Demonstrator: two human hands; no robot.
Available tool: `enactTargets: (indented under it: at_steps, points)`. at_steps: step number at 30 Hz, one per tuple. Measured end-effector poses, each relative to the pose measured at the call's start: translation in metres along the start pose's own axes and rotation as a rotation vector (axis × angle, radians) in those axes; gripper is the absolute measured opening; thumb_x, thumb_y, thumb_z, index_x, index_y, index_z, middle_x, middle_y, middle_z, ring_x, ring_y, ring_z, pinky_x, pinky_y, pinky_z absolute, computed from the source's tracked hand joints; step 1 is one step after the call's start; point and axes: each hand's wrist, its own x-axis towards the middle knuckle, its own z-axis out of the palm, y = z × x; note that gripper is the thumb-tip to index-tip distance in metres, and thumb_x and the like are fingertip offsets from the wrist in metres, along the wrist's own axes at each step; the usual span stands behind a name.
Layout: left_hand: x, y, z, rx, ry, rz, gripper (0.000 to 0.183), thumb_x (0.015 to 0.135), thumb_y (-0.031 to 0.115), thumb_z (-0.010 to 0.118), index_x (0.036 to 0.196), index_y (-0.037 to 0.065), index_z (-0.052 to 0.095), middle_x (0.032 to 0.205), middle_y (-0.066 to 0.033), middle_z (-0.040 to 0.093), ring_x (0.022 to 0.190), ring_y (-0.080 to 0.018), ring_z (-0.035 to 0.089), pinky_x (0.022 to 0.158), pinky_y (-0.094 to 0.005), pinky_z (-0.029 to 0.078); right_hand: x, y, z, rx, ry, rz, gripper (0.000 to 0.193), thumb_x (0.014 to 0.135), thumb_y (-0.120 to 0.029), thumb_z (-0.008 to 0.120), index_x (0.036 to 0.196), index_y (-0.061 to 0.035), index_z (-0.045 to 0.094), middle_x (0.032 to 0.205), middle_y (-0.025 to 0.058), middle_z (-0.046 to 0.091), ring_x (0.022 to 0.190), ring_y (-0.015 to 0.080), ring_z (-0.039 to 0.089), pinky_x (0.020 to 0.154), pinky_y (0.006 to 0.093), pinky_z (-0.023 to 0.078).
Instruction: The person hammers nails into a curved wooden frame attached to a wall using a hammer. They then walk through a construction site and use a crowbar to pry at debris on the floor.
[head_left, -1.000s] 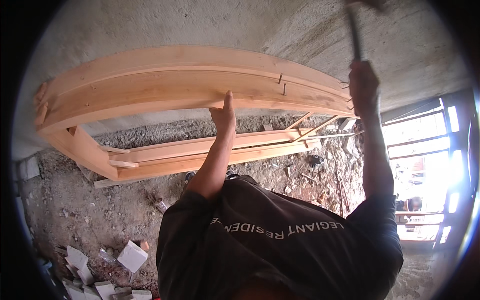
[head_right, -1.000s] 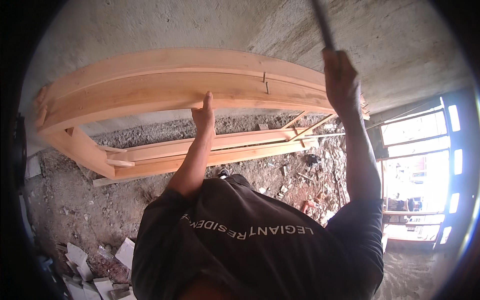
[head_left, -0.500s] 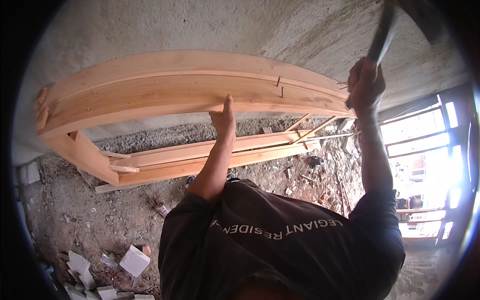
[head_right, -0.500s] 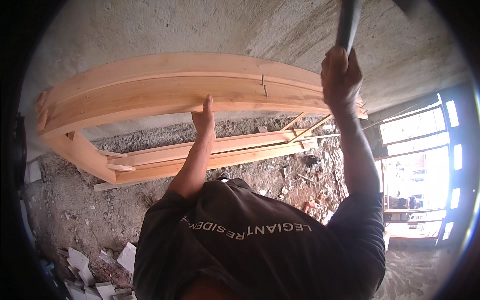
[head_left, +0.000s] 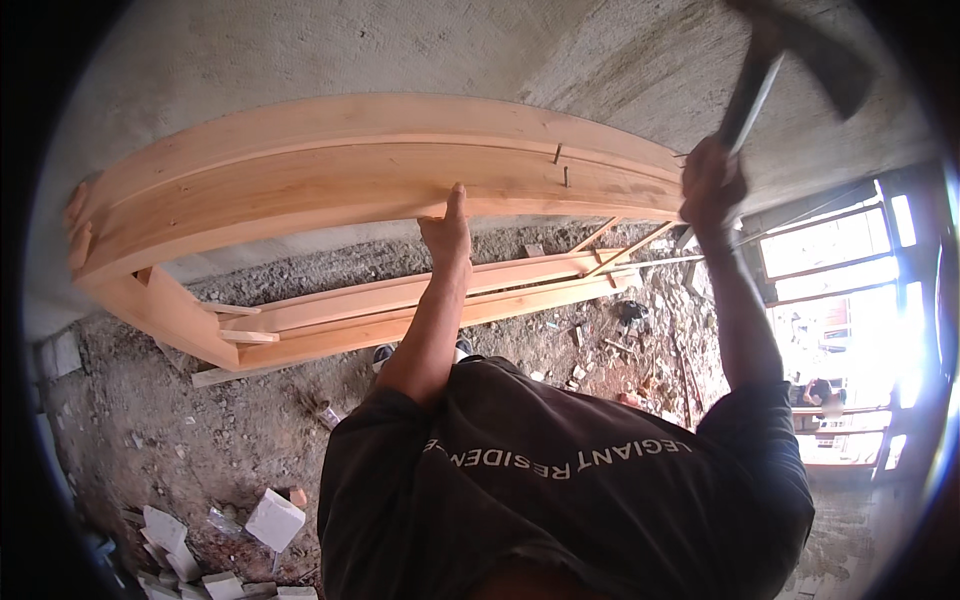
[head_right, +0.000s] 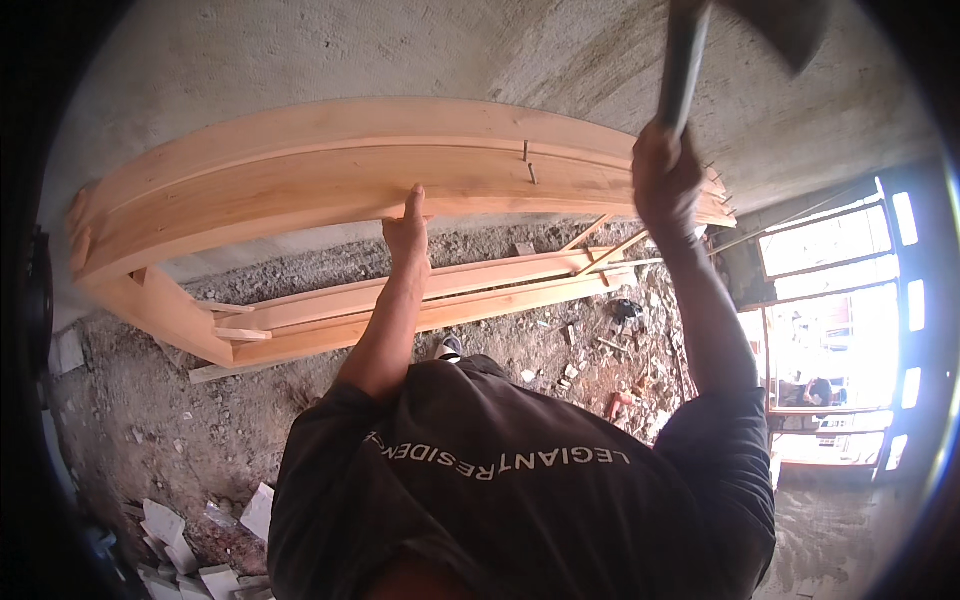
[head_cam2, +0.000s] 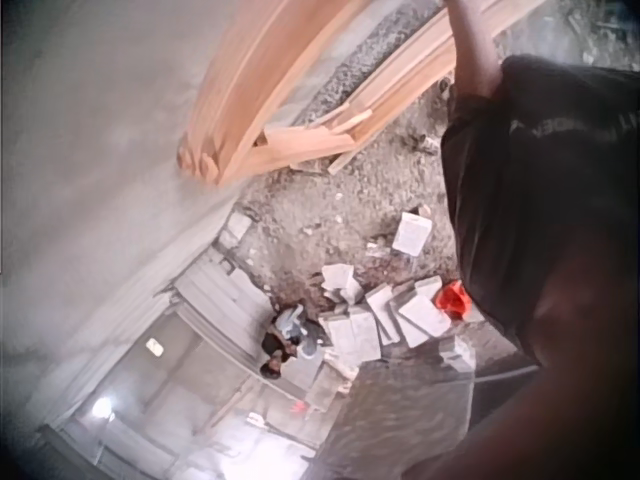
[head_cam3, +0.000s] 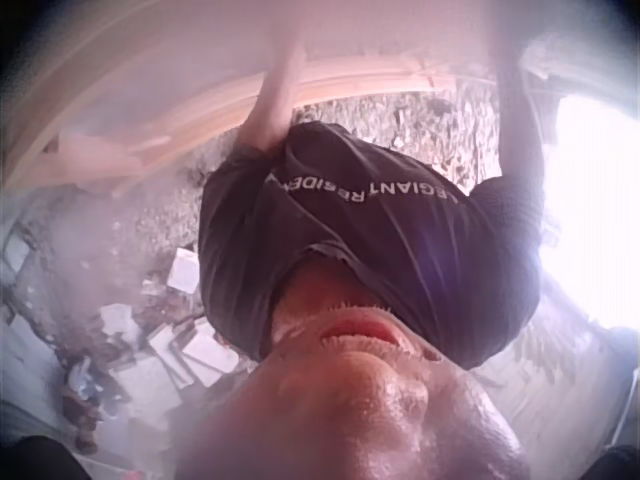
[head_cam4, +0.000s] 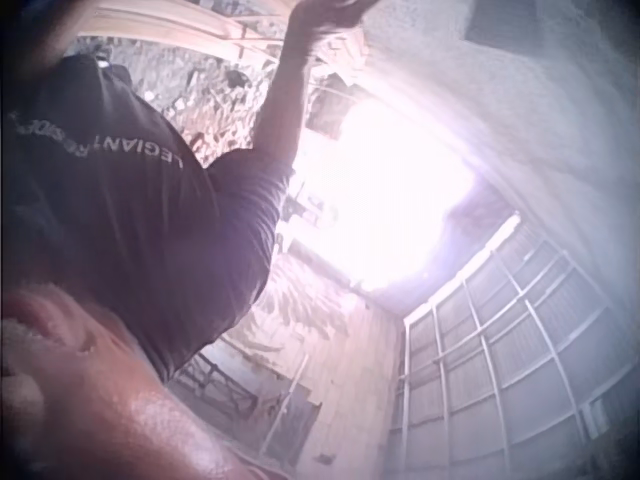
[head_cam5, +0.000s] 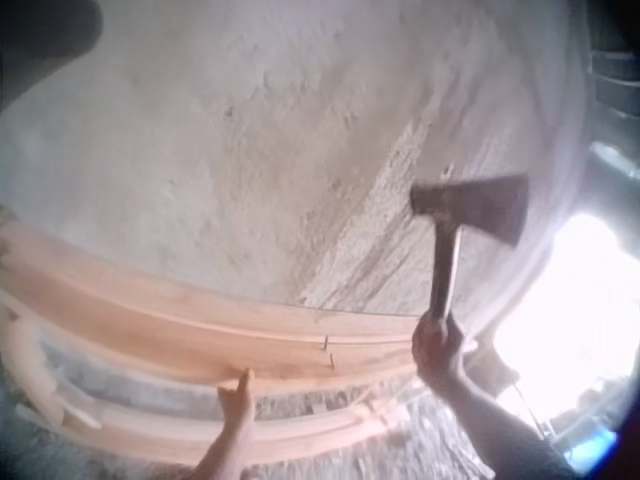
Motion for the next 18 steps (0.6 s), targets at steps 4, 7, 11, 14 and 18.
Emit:
enactTargets:
  at_steps: [4,7,11,14,18]
  points:
    - [-0.012,0.001,-0.003,0.025,-0.048,-0.02,0.054,0.079,0.025,0.069,0.119,-0.001,0.044,0.112,-0.0123,0.054,0.101,-0.0187,0.052,0.085,-0.0312,0.042,-0.048,0.053,0.031,-0.591,-0.606,0.217,0.036,0.091,-0.041,0.044,0.095,-0.0069,0.055,0.077,0.0217,0.061,0.071,0.0359,0.062,0.06,0.0448,0.05]
    - [-0.009,0.007,0.004,0.024,-0.021,0.034,0.054,0.079,0.027,0.068,0.117,-0.003,0.044,0.112,-0.0131,0.054,0.099,-0.0189,0.053,0.084,-0.0315,0.043,-0.024,0.041,0.013,-0.5,-0.486,0.143,0.043,0.091,-0.047,0.039,0.093,-0.0073,0.055,0.078,0.0217,0.061,0.078,0.0364,0.061,0.065,0.0452,0.049]
    - [-0.001,0.003,0.0,0.024,0.025,0.06,0.058,0.078,0.029,0.069,0.115,-0.007,0.043,0.111,-0.0141,0.052,0.095,-0.0181,0.054,0.077,-0.0305,0.047,0.018,-0.022,-0.007,-0.099,0.171,-0.193,0.038,0.091,-0.04,0.046,0.086,-0.0033,0.053,0.059,0.0132,0.053,0.062,0.027,0.061,0.051,0.0353,0.045]
    - [-0.008,0.001,0.003,0.013,-0.016,0.03,0.057,0.078,0.029,0.069,0.115,-0.006,0.043,0.109,-0.014,0.053,0.094,-0.0175,0.054,0.073,-0.0301,0.049,-0.009,0.007,0.007,-0.13,0.06,-0.015,0.039,0.09,-0.04,0.047,0.084,-0.0023,0.051,0.059,0.0105,0.054,0.06,0.0223,0.06,0.053,0.0321,0.047]
    - [-0.002,0.003,0.006,0.013,-0.024,0.056,0.058,0.078,0.029,0.069,0.116,-0.005,0.041,0.109,-0.0139,0.053,0.092,-0.0175,0.054,0.071,-0.0313,0.051,-0.047,0.033,0.01,-0.655,-0.571,0.074,0.048,0.088,-0.051,0.044,0.085,-0.0048,0.054,0.07,0.0176,0.061,0.067,0.033,0.063,0.062,0.0444,0.049]
